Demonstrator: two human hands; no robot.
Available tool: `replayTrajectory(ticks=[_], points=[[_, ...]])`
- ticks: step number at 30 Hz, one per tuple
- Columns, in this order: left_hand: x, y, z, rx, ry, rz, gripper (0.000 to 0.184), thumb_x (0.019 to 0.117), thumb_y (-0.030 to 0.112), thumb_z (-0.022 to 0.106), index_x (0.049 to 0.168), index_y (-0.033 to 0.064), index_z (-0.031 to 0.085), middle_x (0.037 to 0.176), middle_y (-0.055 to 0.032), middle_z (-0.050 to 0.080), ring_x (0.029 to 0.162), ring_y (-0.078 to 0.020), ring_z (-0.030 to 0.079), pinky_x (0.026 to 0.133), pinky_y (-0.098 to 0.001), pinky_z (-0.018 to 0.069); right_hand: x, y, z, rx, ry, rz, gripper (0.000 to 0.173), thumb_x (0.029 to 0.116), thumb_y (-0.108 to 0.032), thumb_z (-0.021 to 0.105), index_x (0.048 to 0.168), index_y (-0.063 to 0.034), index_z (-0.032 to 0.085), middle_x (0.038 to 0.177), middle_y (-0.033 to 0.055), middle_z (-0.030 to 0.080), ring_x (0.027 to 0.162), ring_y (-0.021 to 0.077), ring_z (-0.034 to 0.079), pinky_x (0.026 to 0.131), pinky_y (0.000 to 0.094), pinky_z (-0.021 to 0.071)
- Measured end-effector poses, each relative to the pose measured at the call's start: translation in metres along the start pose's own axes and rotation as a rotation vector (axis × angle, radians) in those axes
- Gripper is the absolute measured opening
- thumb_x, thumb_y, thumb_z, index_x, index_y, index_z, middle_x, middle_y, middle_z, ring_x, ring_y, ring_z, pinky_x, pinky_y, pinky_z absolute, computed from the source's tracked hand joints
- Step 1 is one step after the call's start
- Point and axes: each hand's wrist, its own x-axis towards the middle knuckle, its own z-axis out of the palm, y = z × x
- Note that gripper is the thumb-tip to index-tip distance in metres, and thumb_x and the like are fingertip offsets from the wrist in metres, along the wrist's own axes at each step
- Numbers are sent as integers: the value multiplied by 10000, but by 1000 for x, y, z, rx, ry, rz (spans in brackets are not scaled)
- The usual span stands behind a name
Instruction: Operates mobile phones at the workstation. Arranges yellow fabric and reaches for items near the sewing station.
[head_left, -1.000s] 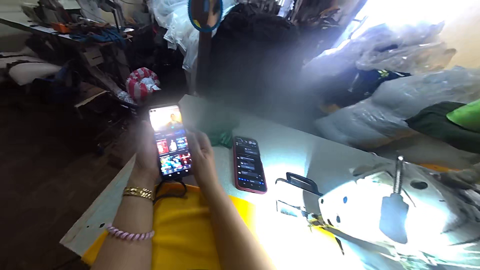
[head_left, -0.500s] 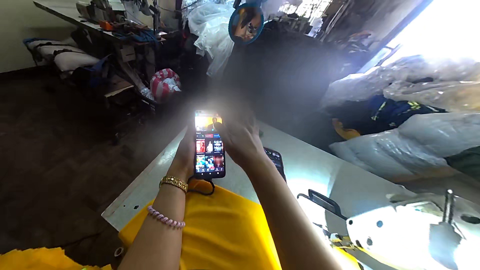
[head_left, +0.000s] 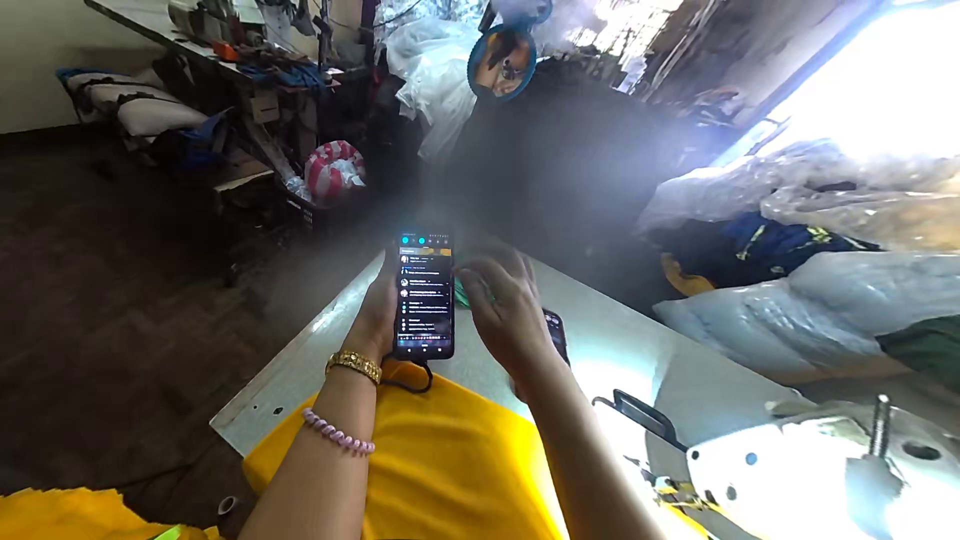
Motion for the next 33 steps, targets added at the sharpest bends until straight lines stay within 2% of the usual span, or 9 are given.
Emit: replayTrajectory(ticks=[10, 16, 24, 33], points=[[-2, 1, 3, -2, 18, 16, 675, 1019, 694, 194, 1248, 235, 633, 1007, -1, 743, 855, -113, 732, 719, -335, 624, -3, 3, 9, -27, -4, -24, 227, 1032, -209, 545, 1114, -130, 741, 1357, 145, 609, 1368, 384, 479, 1084, 590, 410], [0, 1, 0, 13, -21, 15, 716, 1007, 713, 155, 1260, 237, 627, 1011, -9, 746, 856, -116, 735, 719, -340, 628, -4, 1, 12, -57, -8, -36, 247, 1030, -204, 549, 1187, -154, 732, 1396, 150, 591, 1395, 416, 446, 1085, 623, 398], [0, 1, 1, -5, -7, 12, 687, 1017, 697, 186, 1234, 228, 639, 984, -2, 745, 845, -107, 733, 713, -329, 625, -2, -3, 15, -88, 3, -48, 291, 1022, -200, 559, 1274, -192, 704, 1466, 152, 540, 1440, 417, 396, 1112, 629, 371], [0, 0, 1, -23, -16, 11, 694, 1017, 696, 189, 1259, 220, 632, 1013, -15, 745, 866, -120, 736, 731, -340, 628, 0, -3, 15, -103, -1, -50, 314, 1029, -212, 539, 1303, -216, 694, 1469, 149, 535, 1442, 415, 390, 1113, 632, 363]])
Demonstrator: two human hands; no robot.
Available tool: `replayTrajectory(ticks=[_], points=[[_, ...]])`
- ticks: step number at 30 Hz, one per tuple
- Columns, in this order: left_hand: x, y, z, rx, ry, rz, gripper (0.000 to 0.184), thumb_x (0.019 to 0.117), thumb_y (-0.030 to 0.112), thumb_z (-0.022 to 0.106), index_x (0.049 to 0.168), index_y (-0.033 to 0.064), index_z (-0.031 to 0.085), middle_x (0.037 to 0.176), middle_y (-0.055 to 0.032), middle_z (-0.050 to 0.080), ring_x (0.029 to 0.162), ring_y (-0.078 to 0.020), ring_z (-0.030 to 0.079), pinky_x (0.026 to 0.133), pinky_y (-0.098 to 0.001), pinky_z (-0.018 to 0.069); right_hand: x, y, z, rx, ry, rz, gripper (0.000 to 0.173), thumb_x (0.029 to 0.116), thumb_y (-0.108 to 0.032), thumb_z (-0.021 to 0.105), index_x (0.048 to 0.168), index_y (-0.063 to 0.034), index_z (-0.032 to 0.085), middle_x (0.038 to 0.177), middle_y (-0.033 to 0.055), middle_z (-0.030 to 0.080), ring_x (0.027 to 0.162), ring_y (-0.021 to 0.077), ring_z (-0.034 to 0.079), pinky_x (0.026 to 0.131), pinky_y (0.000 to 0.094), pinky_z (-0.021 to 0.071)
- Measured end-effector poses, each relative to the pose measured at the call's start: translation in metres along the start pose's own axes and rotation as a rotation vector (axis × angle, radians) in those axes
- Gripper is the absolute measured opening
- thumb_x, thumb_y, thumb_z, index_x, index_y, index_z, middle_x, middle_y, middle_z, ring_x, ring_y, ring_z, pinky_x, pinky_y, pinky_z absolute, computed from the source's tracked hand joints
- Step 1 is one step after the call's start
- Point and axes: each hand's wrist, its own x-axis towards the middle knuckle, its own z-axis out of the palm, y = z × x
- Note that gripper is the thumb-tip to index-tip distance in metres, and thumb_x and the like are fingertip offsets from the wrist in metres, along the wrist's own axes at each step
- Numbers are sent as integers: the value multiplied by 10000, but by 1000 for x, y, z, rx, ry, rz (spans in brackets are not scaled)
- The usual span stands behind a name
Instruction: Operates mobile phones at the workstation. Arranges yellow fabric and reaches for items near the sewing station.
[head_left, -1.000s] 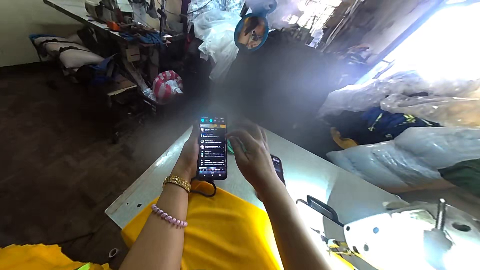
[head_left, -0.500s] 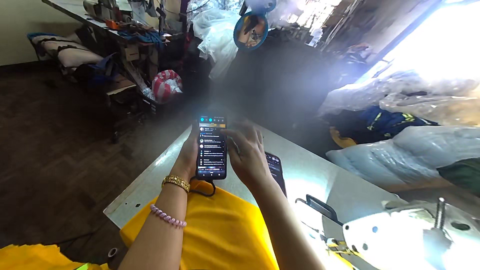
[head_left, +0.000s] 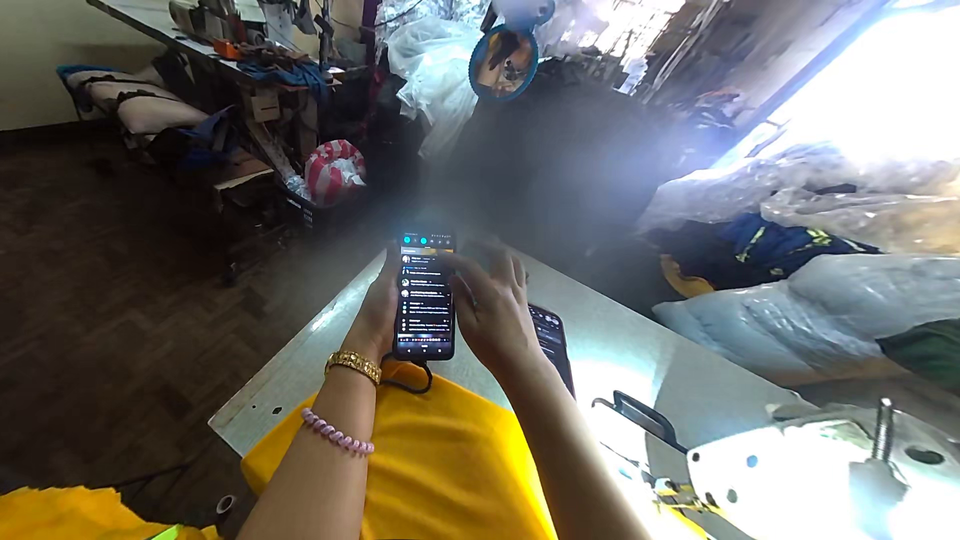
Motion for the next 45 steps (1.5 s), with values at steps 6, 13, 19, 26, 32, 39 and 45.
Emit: replayTrajectory(ticks=[6, 13, 19, 26, 32, 39, 45], points=[[0, 1, 0, 3, -2, 0, 696, 1012, 705, 185, 1243, 228, 637, 999, -10, 745, 854, -114, 735, 723, -335, 627, -1, 0, 1, -1, -3, 2, 309, 1027, -209, 550, 1300, -211, 695, 1473, 157, 530, 1444, 419, 387, 1116, 635, 359], [1, -1, 0, 29, 7, 9, 690, 1022, 693, 179, 1278, 228, 620, 1022, -8, 741, 870, -115, 730, 733, -339, 625, 1, 0, 3, -7, 5, -7, 323, 1022, -198, 542, 1305, -210, 697, 1455, 179, 542, 1433, 431, 397, 1106, 633, 371], [1, -1, -2, 2, -19, 8, 687, 1025, 688, 174, 1271, 231, 623, 1023, -7, 741, 873, -107, 731, 734, -332, 625, 1, 0, 3, -6, 6, -9, 318, 1024, -201, 544, 1305, -200, 695, 1463, 174, 539, 1436, 428, 398, 1120, 631, 361], [1, -2, -2, 13, -15, 15, 681, 1022, 692, 186, 1276, 239, 626, 1033, -5, 742, 883, -112, 731, 739, -339, 625, -1, 1, 6, -43, -21, -12, 335, 1019, -205, 562, 1326, -239, 693, 1491, 169, 516, 1446, 431, 382, 1120, 633, 361], [0, -2, -2, 29, -25, 24, 679, 1022, 694, 184, 1259, 244, 634, 1019, 8, 743, 875, -100, 728, 740, -322, 621, -10, 4, 4, 5, -10, -46, 214, 923, -71, 590, 1000, -159, 769, 1417, 145, 579, 1410, 418, 428, 1093, 622, 390], [1, -2, -3, 53, -9, 5, 665, 1024, 690, 195, 1307, 257, 612, 1079, 15, 734, 925, -101, 720, 786, -339, 616, -7, 3, -3, 28, 13, -38, 237, 895, -27, 580, 1012, -130, 758, 1409, 159, 581, 1411, 426, 427, 1099, 629, 387], [-4, -6, -10, 114, -27, 28, 719, 979, 766, 200, 1294, 285, 632, 1076, 9, 740, 887, -134, 724, 750, -365, 609, -2, 3, -2, -6, 31, -23, 334, 922, -31, 536, 1152, -155, 744, 1434, 174, 559, 1427, 437, 401, 1107, 639, 364]])
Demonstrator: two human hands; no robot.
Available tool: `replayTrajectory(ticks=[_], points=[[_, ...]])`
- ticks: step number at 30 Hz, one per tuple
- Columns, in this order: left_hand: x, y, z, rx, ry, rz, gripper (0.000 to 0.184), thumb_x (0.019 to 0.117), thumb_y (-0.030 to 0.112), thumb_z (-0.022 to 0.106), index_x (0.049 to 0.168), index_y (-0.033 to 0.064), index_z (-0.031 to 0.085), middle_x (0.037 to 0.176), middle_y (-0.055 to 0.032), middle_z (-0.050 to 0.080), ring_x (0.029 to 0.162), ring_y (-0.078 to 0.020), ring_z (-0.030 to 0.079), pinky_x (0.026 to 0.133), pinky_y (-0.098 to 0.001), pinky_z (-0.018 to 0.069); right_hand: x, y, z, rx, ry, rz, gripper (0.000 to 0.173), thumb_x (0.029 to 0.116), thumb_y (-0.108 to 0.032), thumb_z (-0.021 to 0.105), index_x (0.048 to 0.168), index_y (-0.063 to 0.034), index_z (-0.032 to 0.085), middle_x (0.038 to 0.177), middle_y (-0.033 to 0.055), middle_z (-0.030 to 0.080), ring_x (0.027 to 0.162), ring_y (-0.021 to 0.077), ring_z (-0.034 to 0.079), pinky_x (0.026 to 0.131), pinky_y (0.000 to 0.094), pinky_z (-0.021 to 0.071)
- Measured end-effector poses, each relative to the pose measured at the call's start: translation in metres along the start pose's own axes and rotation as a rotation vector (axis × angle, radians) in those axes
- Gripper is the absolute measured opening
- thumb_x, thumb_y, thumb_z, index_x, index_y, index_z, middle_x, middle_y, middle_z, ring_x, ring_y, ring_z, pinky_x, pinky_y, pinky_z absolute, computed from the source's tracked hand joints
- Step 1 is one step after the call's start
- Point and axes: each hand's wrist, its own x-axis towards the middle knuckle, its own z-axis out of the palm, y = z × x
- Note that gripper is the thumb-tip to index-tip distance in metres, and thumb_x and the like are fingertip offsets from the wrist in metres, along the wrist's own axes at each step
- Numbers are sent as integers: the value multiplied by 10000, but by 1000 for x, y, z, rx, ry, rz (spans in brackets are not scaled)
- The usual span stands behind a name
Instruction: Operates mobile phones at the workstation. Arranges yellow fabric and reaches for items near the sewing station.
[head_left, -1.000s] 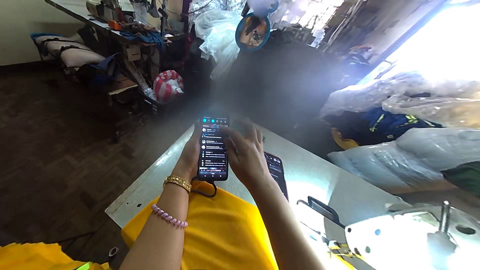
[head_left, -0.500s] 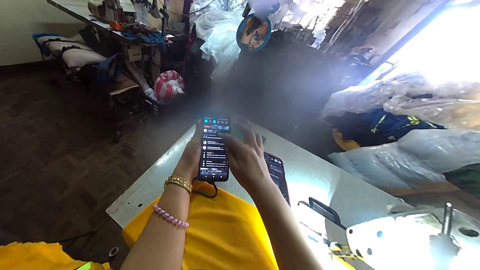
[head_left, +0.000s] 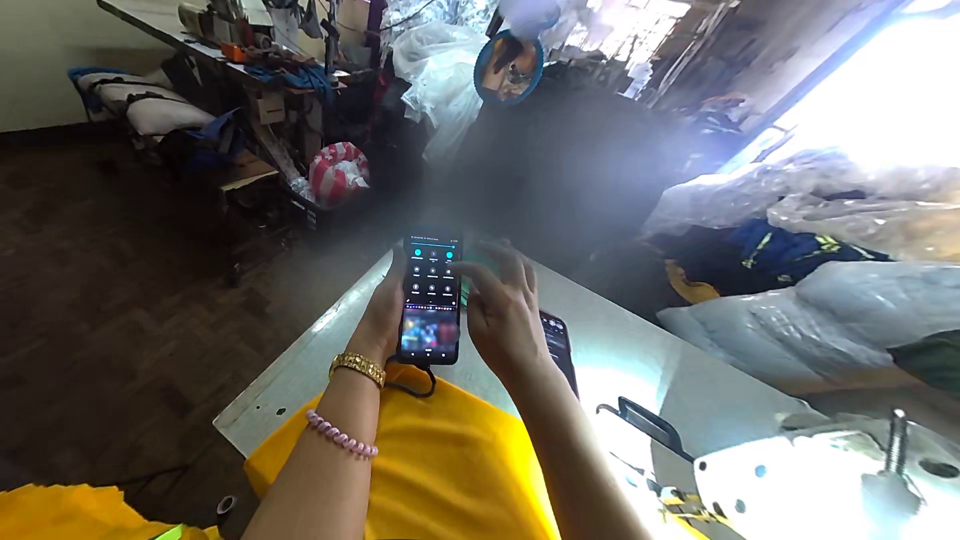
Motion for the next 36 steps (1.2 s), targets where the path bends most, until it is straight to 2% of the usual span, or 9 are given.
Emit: replayTrajectory(ticks=[3, 13, 17, 19, 22, 25, 28, 30, 36], points=[[3, 5, 7, -56, 5, -22, 692, 1013, 708, 180, 1291, 254, 622, 1060, 10, 740, 905, -107, 728, 765, -336, 623, 3, -2, 0, -19, -4, 20, 366, 943, -36, 526, 1215, -175, 727, 1454, 171, 544, 1430, 446, 393, 1101, 641, 367], [-3, -4, -6, 64, 2, 5, 756, 952, 806, 187, 1293, 297, 631, 1100, -5, 734, 889, -168, 721, 739, -400, 603, -2, 1, -4, -2, 24, 121, 362, 971, -77, 502, 1265, -152, 699, 1455, 168, 542, 1402, 428, 429, 1073, 633, 391], [-3, -6, -7, 19, -19, 26, 738, 952, 799, 208, 1280, 300, 641, 1063, 4, 742, 855, -144, 723, 718, -371, 609, -15, 0, -5, 434, -132, 391, 494, 1026, -219, 537, 1497, -85, 467, 1463, 164, 516, 1301, 307, 534, 1015, 516, 476], [-2, -7, -7, 24, -25, 29, 739, 957, 796, 194, 1298, 303, 627, 1071, 7, 737, 861, -138, 719, 726, -367, 608, -23, 4, -2, 706, -305, 573, 719, 935, -253, 649, 1574, -140, 340, 1513, 150, 467, 1329, 296, 518, 1020, 519, 483], [-5, -4, -4, 94, 38, -3, 780, 937, 824, 170, 1311, 310, 622, 1106, -10, 736, 891, -176, 719, 735, -414, 601, -31, 9, 6, 791, -496, 657, 943, 790, -187, 750, 1598, -216, 266, 1520, 107, 448, 1368, 255, 486, 1055, 508, 472], [-5, -4, -2, 127, 46, -30, 794, 933, 829, 165, 1327, 305, 612, 1127, -20, 729, 918, -193, 716, 754, -433, 596, -28, 4, 10, 761, -420, 652, 758, 890, -121, 696, 1559, -152, 342, 1453, 138, 514, 1302, 262, 547, 1038, 500, 488], [-3, -7, -4, 120, 30, -55, 792, 939, 822, 173, 1305, 287, 629, 1106, -24, 734, 907, -188, 715, 749, -428, 599, -23, 3, 9, 784, -237, 675, 537, 1061, -324, 499, 1540, -112, 380, 1362, 150, 595, 1186, 262, 612, 975, 494, 500], [-2, -8, -4, 108, 10, -60, 778, 941, 818, 195, 1294, 288, 642, 1095, -18, 739, 900, -176, 719, 750, -417, 602, -21, 1, 5, 844, -210, 706, 531, 1073, -408, 444, 1536, -154, 389, 1344, 102, 614, 1183, 230, 613, 980, 474, 493], [-2, -6, -3, 81, -2, -77, 766, 928, 832, 217, 1269, 297, 647, 1063, -14, 740, 859, -173, 724, 711, -396, 607, -24, 1, 5, 903, -184, 697, 469, 1066, -316, 491, 1505, -158, 439, 1340, 80, 620, 1160, 195, 640, 978, 407, 525]])
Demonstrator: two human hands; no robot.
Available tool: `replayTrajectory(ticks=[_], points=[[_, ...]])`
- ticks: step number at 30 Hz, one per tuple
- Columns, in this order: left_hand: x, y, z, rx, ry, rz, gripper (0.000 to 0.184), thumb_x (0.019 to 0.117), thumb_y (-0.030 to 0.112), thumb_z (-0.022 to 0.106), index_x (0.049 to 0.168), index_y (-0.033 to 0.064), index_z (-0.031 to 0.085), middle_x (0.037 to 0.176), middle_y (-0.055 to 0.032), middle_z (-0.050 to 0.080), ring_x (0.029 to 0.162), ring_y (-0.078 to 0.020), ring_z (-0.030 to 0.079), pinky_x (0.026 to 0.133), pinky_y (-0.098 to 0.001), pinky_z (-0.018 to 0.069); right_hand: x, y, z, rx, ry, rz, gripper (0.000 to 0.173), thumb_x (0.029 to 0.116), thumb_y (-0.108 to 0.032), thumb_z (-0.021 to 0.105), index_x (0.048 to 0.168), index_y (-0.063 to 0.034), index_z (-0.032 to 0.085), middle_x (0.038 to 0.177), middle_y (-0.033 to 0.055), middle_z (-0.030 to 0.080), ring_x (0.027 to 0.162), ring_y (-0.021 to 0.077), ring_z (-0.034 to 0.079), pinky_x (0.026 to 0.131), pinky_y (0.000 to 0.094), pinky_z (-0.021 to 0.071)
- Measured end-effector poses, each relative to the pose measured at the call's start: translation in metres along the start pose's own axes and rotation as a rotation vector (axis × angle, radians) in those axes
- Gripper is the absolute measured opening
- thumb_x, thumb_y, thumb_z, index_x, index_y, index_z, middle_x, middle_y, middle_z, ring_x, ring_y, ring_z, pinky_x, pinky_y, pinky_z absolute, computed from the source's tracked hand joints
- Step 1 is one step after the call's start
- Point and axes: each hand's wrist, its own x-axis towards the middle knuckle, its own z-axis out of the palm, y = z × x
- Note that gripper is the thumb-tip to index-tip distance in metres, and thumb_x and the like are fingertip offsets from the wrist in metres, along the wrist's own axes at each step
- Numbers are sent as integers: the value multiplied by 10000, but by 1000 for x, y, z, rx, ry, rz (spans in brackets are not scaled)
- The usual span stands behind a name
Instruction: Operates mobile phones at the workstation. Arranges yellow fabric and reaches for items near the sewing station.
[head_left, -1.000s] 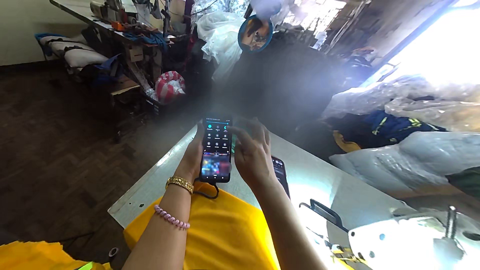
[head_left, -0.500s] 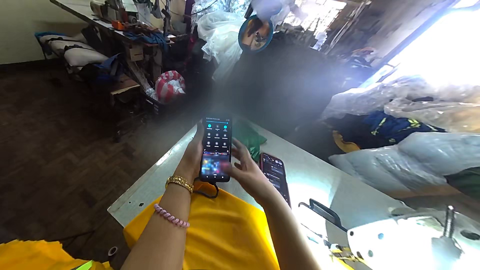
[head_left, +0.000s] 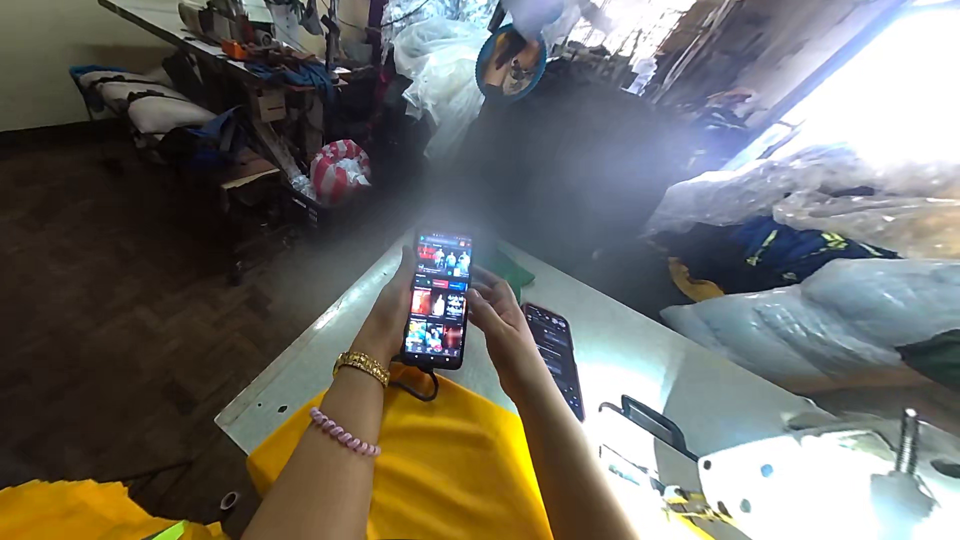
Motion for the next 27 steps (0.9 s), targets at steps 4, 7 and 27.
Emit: replayTrajectory(ticks=[4, 7, 27], points=[[0, 1, 1, -17, -4, -3, 767, 920, 838, 235, 1269, 294, 648, 1069, -11, 739, 874, -166, 723, 721, -395, 609, 0, -1, 2, -135, 110, -127, 526, 1046, -239, 542, 1530, -103, 389, 1453, 136, 529, 1258, 240, 578, 994, 442, 505], [0, 0, 0, -40, -30, 25, 742, 930, 824, 239, 1254, 298, 651, 1051, -1, 742, 860, -153, 726, 708, -375, 612, -1, -3, 3, -259, 181, -238, 578, 1027, -247, 587, 1547, -118, 370, 1482, 145, 506, 1303, 266, 553, 1003, 465, 509], [4, 11, 12, -149, 32, 17, 692, 1001, 727, 192, 1325, 278, 607, 1088, 6, 738, 923, -124, 726, 763, -368, 622, -28, 40, 16, 134, -159, 92, 910, 845, -5, 696, 1592, -214, 221, 1293, 99, 651, 1099, 192, 696, 935, 350, 595]])
